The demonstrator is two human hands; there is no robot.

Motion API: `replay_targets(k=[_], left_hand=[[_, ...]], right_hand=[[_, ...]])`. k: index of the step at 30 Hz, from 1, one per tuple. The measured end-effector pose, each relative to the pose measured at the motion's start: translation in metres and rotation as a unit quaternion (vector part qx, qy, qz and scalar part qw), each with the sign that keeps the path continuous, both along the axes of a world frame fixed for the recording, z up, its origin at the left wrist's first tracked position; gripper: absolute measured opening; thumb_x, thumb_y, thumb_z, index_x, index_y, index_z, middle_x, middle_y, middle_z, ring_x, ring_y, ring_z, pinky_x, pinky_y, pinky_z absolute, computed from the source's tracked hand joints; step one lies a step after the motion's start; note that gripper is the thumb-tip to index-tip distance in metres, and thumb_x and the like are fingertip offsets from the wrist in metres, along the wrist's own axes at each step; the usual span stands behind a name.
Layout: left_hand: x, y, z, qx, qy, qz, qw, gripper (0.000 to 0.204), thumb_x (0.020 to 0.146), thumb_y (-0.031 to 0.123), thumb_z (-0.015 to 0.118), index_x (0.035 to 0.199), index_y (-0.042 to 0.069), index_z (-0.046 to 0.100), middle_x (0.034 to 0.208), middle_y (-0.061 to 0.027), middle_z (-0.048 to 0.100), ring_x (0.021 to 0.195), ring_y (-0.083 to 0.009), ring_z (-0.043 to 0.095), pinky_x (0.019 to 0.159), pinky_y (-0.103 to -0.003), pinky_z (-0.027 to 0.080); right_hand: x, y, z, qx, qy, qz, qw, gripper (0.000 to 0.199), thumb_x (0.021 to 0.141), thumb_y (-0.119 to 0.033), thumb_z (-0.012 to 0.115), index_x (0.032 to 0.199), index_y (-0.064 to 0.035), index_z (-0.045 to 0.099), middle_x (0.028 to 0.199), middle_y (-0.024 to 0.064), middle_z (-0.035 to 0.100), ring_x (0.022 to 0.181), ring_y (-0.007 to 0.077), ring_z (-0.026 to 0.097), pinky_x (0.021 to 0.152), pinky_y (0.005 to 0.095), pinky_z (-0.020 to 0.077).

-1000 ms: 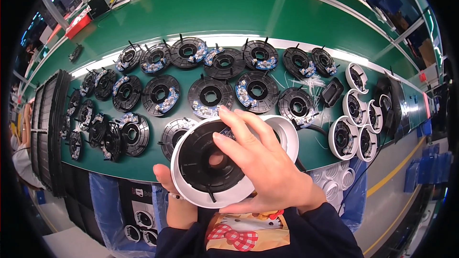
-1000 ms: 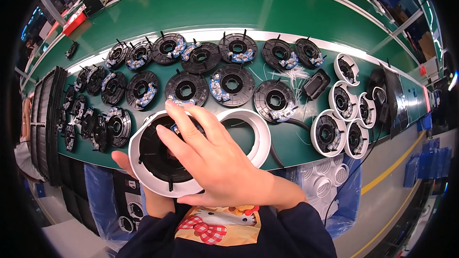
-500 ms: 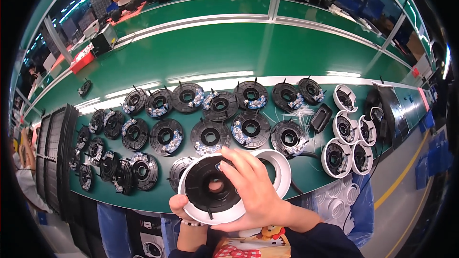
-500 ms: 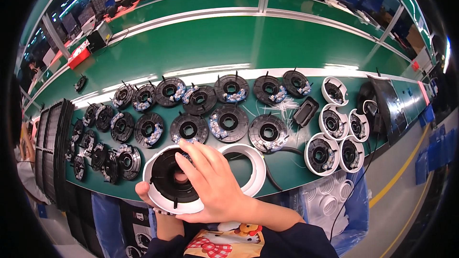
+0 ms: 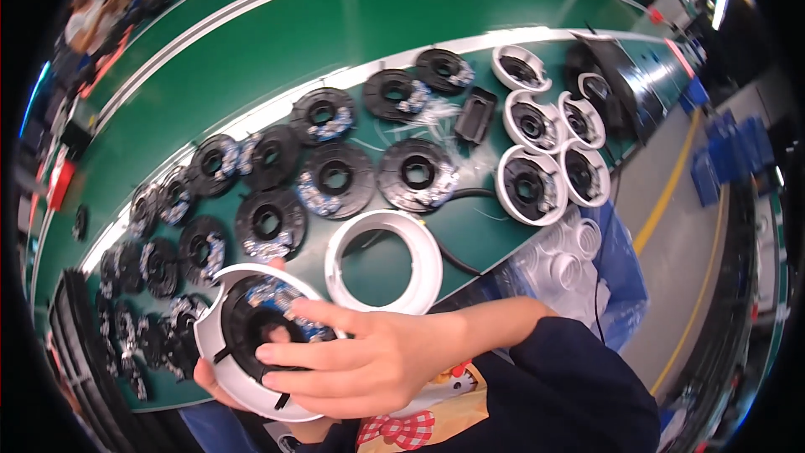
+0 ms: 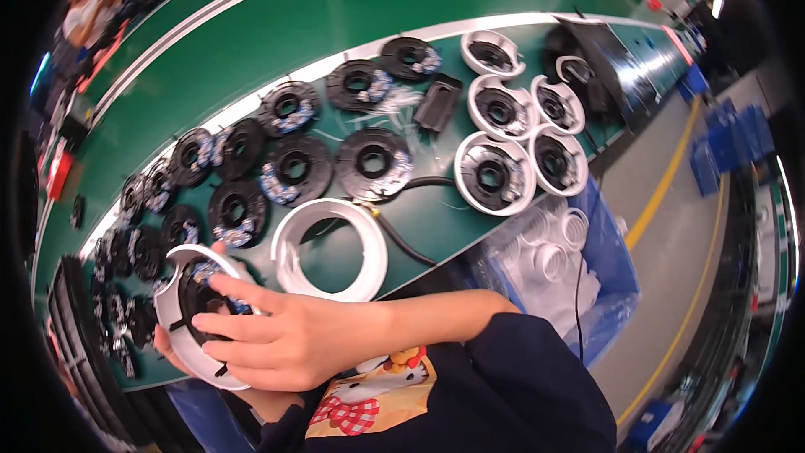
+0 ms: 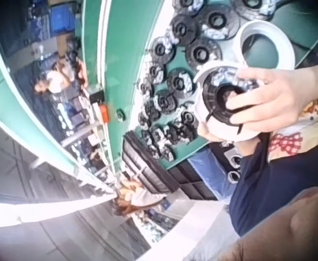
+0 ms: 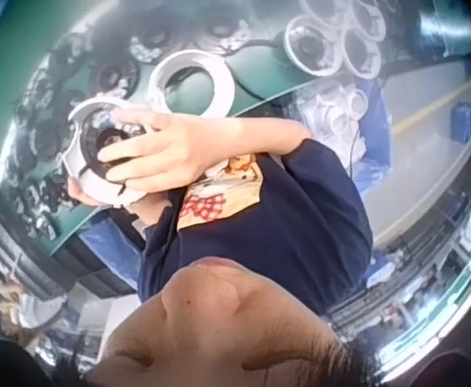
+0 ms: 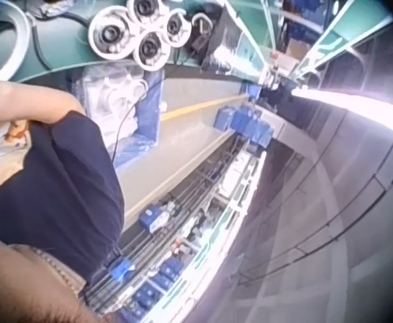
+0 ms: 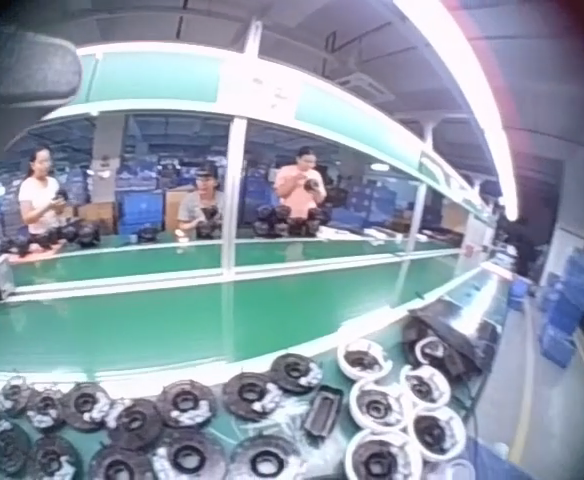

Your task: Assembling circular electronic modules into white plastic housings and organizing them into a storage bin on a factory assembly line.

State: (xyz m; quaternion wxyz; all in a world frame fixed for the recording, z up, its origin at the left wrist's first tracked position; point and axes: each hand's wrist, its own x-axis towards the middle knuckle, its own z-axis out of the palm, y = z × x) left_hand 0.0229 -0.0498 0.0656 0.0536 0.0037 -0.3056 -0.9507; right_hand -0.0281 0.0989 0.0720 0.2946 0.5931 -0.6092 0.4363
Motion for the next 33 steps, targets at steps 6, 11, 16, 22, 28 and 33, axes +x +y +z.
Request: replay_targets(k=[6, 11, 16, 22, 28, 33], left_hand=[[0.007, 0.002, -0.002, 0.125, -0.026, -0.048, 0.991, 0.086, 0.069, 0.049, 0.053, 0.133, 0.004, 0.018, 0.131, -0.0248, 0.024, 0.11, -0.0328, 0.043, 0.093, -0.04, 0.035], [0.001, 0.012, 0.017, -0.079, -0.074, -0.019, 0.994, 0.088, 0.065, 0.049, 0.056, 0.133, 0.007, 0.018, 0.124, -0.0212, 0.037, 0.107, -0.0302, 0.045, 0.088, -0.041, 0.041], [-0.001, 0.017, 0.017, -0.216, -0.014, 0.023, 0.976, 0.07, 0.074, 0.043, 0.042, 0.123, -0.005, 0.03, 0.112, -0.0247, 0.046, 0.102, -0.0306, 0.05, 0.088, -0.039, 0.042], [-0.012, 0.024, 0.027, -0.175, -0.071, 0.05, 0.981, 0.084, 0.065, 0.041, 0.056, 0.123, -0.011, 0.022, 0.109, -0.0321, 0.044, 0.097, -0.0357, 0.052, 0.084, -0.041, 0.044], [-0.016, 0.033, 0.018, -0.143, -0.047, 0.128, 0.98, 0.08, 0.064, 0.038, 0.056, 0.121, -0.011, 0.026, 0.111, -0.0298, 0.043, 0.1, -0.034, 0.051, 0.086, -0.04, 0.043], [-0.026, 0.038, 0.018, -0.141, -0.04, 0.095, 0.985, 0.082, 0.063, 0.037, 0.058, 0.122, -0.01, 0.025, 0.112, -0.0288, 0.043, 0.1, -0.0335, 0.05, 0.086, -0.039, 0.043]], right_hand=[[0.001, 0.013, 0.003, -0.041, 0.005, -0.011, 0.999, 0.007, 0.073, -0.009, 0.055, 0.074, -0.0022, 0.056, 0.098, 0.0128, 0.059, 0.093, 0.0291, 0.056, 0.081, 0.048, 0.0443], [0.005, 0.022, 0.002, -0.058, -0.044, 0.017, 0.997, 0.014, 0.066, -0.013, 0.06, 0.075, -0.0031, 0.055, 0.099, 0.0144, 0.055, 0.092, 0.0326, 0.052, 0.084, 0.0578, 0.038], [-0.002, 0.03, 0.003, -0.02, -0.066, 0.045, 0.997, 0.008, 0.07, -0.01, 0.06, 0.074, -0.0057, 0.055, 0.095, 0.0159, 0.058, 0.086, 0.0324, 0.057, 0.074, 0.0528, 0.0455], [0.0, 0.039, 0.005, 0.053, -0.055, -0.054, 0.996, 0.01, 0.069, -0.009, 0.061, 0.074, -0.0163, 0.056, 0.098, 0.0011, 0.061, 0.092, 0.021, 0.058, 0.083, 0.0435, 0.0409], [-0.009, 0.042, 0.006, 0.068, -0.01, -0.131, 0.989, 0.022, 0.07, -0.01, 0.061, 0.091, -0.0153, 0.058, 0.102, -0.0027, 0.06, 0.099, 0.0209, 0.051, 0.092, 0.0449, 0.0352], [-0.013, 0.046, -0.001, -0.001, 0.008, -0.17, 0.985, 0.017, 0.073, -0.012, 0.056, 0.09, -0.01, 0.057, 0.103, 0.0044, 0.059, 0.097, 0.0218, 0.053, 0.087, 0.0462, 0.0391]])
